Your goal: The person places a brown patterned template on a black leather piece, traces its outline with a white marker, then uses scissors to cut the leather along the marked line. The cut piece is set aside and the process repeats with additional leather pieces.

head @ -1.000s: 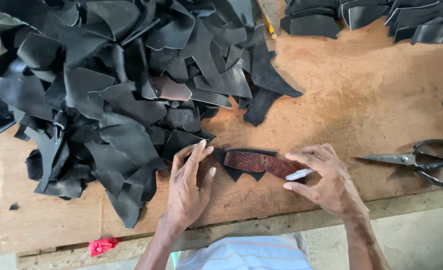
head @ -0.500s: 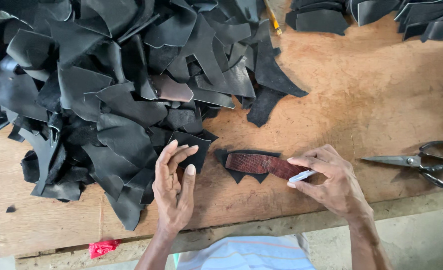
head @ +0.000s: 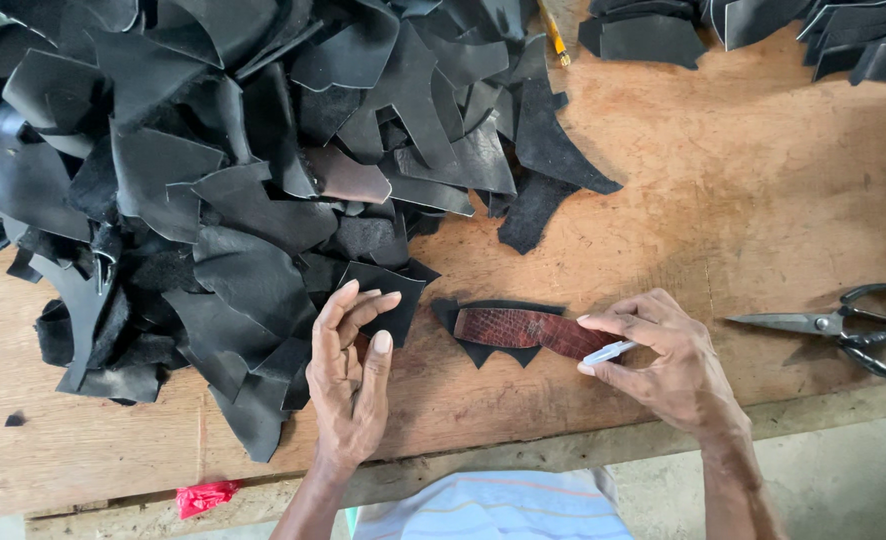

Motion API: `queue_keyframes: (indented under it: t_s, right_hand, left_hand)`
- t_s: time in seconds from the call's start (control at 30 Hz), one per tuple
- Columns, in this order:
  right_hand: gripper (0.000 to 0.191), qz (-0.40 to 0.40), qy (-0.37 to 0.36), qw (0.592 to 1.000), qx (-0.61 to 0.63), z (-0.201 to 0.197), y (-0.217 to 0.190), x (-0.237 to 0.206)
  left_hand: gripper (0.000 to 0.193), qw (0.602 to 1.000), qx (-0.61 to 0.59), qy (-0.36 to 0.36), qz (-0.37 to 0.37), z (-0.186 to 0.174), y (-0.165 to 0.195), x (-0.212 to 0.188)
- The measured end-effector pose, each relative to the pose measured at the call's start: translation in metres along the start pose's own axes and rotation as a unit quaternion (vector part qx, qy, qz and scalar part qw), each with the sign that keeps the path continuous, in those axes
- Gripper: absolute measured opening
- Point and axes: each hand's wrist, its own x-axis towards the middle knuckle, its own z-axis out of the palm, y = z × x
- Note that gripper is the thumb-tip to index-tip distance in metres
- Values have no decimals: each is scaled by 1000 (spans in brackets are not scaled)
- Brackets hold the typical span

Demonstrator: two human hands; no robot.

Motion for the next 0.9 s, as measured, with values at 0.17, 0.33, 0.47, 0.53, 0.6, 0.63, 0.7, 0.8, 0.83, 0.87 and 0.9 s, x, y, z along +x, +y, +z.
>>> queue_keyframes:
  t_s: [0.17, 0.33, 0.47, 0.53, 0.6, 0.63, 0.7, 0.8, 0.83, 0.87, 0.9]
  right_hand:
    - [49, 12, -12, 1000, -7, 0, -1, 1]
    - [50, 3, -5, 1000, -6, -2, -2, 1]
    - [50, -12, 0, 1000, -8, -2, -1, 2]
    - [49, -12, 0, 1000, -12, -3, -1, 0]
    - [49, -4, -2, 1000, -8, -3, -1, 0]
    - [49, -6, -1, 1000, -6, -3, -1, 0]
    - [49, -10, 0, 1000, -2, -3, -1, 0]
    - [49, -7, -3, 1000, -15, -4, -2, 1]
    - [49, -5, -3, 1000, -13, -4, -2, 1]
    - [48, -3, -3, 1000, -11, -4, -3, 1]
    - [48, -2, -3, 1000, -9, -4, -3, 1]
  left_hand:
    - [42, 965, 157, -9, 208, 2, -5, -7]
    - [49, 906, 291, -190, 242, 28, 4, -42]
    - [55, 895, 326, -199, 231, 44, 13, -57]
    - [55, 892, 344, -195, 220, 48, 15, -55]
    - [55, 888, 359, -193, 213, 51, 17, -52]
    - [55, 887, 365, -192, 209, 52, 18, -51]
    - [55, 886, 370, -192, 206, 54, 19, -49]
    - [54, 887, 368, -193, 203, 54, 18, -49]
    - [53, 887, 368, -193, 203, 54, 17, -49]
    - [53, 887, 368, -193, 203, 53, 17, -50]
    - [52, 887, 369, -196, 199, 53, 16, -50]
